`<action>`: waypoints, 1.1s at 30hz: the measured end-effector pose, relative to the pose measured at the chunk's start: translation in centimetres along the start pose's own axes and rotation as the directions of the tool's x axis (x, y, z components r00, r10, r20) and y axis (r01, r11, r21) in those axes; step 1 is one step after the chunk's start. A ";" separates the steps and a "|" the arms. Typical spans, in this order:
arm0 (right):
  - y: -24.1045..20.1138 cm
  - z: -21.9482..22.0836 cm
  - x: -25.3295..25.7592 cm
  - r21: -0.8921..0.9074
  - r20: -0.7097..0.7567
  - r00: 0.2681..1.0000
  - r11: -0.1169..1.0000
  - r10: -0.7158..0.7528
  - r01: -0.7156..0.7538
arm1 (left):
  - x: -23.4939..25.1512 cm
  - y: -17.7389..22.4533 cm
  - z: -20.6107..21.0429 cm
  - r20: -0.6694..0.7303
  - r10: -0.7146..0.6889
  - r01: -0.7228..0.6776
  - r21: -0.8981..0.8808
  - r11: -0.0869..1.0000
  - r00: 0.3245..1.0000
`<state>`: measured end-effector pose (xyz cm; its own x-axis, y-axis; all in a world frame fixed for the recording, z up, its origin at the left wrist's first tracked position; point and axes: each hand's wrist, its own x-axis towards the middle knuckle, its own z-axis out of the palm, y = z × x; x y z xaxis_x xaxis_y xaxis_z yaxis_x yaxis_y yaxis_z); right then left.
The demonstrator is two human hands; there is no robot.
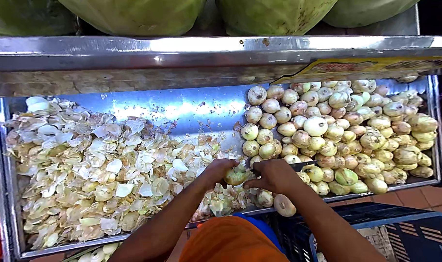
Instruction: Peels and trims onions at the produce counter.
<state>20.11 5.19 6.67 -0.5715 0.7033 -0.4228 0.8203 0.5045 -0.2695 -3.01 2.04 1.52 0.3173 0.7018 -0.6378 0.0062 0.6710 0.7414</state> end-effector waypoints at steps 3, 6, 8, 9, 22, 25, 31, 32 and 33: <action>-1.0 -0.6 0.5 -0.062 0.061 0.996 0.996 -0.059 0.063 | -0.5 0.5 0.2 0.018 -0.007 0.005 0.116 0.993 1.000; -1.3 -0.3 0.4 -0.121 0.058 0.980 0.973 -0.190 0.195 | -0.6 0.8 0.1 0.018 -0.105 0.101 0.153 0.983 0.994; -1.3 0.9 0.2 -0.127 -0.016 0.948 0.942 -0.316 0.312 | -0.3 0.8 -0.2 0.016 -0.167 0.166 0.038 0.985 0.986; -1.6 1.6 0.0 -0.129 -0.018 0.934 0.927 -0.358 0.353 | 0.0 0.8 -0.5 0.025 -0.173 0.175 -0.056 0.983 0.985; -2.8 0.1 -1.0 0.087 -0.054 0.992 0.990 0.114 -0.109 | -1.2 2.2 -1.2 0.014 -0.032 0.034 -0.188 0.982 0.999; -2.7 -0.5 -0.4 0.022 -0.020 0.983 0.983 0.182 -0.181 | -1.3 1.8 -0.6 0.006 0.025 -0.024 -0.134 0.991 1.000; -2.8 -0.2 -0.1 -0.023 0.109 0.982 0.988 0.155 -0.154 | -1.8 1.2 0.9 -0.097 -0.015 0.000 -0.151 0.988 0.995; -2.7 0.0 0.1 -0.026 0.105 0.987 0.992 0.122 -0.119 | -1.7 1.0 1.2 -0.121 -0.017 -0.004 -0.166 0.986 0.992; -2.5 0.4 0.2 -0.034 0.086 0.993 0.996 0.083 -0.080 | -1.7 0.7 1.5 -0.148 -0.015 -0.011 -0.173 0.985 0.989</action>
<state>17.94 3.92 6.91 -0.4976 0.6967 -0.5167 0.8621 0.4633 -0.2054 -2.14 0.99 3.42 0.1729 0.7194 -0.6727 -0.1611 0.6945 0.7012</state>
